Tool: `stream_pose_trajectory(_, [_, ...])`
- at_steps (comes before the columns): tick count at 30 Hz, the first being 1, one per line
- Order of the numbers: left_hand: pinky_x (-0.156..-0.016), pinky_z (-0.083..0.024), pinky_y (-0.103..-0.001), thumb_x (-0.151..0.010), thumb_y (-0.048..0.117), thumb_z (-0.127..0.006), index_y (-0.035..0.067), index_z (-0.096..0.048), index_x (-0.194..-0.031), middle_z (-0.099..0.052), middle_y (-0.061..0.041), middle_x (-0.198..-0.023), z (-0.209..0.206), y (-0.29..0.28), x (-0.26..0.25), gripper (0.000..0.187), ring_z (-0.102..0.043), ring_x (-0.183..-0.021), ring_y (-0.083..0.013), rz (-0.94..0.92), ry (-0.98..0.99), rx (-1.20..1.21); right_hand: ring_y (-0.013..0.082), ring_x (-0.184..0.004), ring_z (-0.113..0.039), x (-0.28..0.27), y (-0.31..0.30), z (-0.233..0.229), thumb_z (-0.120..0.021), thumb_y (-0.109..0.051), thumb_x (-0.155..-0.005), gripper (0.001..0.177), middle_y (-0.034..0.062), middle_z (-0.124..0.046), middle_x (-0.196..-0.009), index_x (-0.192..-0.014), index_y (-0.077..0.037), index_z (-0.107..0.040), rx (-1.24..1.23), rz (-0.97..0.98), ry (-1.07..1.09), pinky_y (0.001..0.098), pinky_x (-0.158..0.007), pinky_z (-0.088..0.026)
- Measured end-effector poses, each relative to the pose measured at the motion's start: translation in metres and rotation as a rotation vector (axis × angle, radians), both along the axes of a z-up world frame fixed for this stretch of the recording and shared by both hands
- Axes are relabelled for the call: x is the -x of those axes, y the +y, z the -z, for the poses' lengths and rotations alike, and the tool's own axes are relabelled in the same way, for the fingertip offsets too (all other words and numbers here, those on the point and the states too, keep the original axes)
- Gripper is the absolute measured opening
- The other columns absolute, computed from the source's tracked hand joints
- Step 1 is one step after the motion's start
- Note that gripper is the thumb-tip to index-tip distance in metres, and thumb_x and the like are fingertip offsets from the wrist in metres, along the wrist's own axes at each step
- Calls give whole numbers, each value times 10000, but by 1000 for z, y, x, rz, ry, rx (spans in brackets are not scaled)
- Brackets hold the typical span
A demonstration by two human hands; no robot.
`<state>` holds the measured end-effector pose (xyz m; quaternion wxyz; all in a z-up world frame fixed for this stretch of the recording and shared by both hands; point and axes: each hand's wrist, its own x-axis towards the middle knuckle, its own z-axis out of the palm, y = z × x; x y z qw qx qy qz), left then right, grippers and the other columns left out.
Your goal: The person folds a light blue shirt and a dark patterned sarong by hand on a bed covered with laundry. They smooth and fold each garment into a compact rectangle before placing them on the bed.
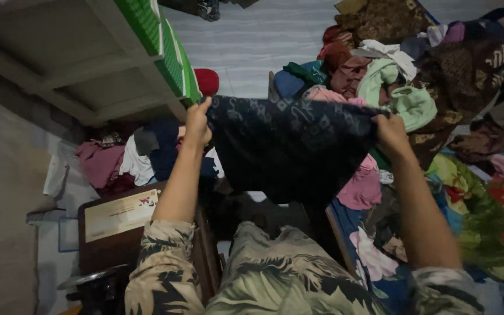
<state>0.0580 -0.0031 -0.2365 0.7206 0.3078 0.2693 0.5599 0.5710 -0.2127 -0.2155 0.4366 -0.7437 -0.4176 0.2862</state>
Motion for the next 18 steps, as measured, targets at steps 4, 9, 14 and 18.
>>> stream_pose_trajectory(4, [-818,-606,-433,-982,89,-651,14,-678,-1023,-737,-121,-937,14,12,6,89,-728,-831,-261,-24,-12,115,171,-659,-579,10,-2,-19,-589,-203,-1004,205,32,-612,-790,-922,-23,-644,-143,163,631,355,-600,-467])
stream_pose_trajectory(9, [-803,-616,-440,-932,110,-635,-8,-687,-999,-743,-147,-919,36,11,13,145,-732,-806,-284,1,13,310,194,-694,-654,44,-6,-78,-578,-173,-1004,149,25,-655,-801,-916,-71,-641,-261,197,878,366,-669,-567])
stream_pose_trajectory(14, [-807,-607,-420,-803,-76,-652,-16,-624,-1000,-673,-105,-915,103,10,25,208,-715,-819,-266,83,116,172,201,-743,-685,58,-1,-108,-589,-200,-1029,208,30,-690,-863,-908,-37,-638,-239,316,809,401,-700,-585])
stream_pose_trajectory(18, [-713,-585,-387,-754,-81,-625,79,-628,-1068,-685,-82,-895,20,-33,4,353,-701,-759,-226,8,190,157,209,-772,-699,54,1,-124,-587,-198,-1034,195,52,-684,-883,-942,-38,-650,-344,257,886,400,-731,-607])
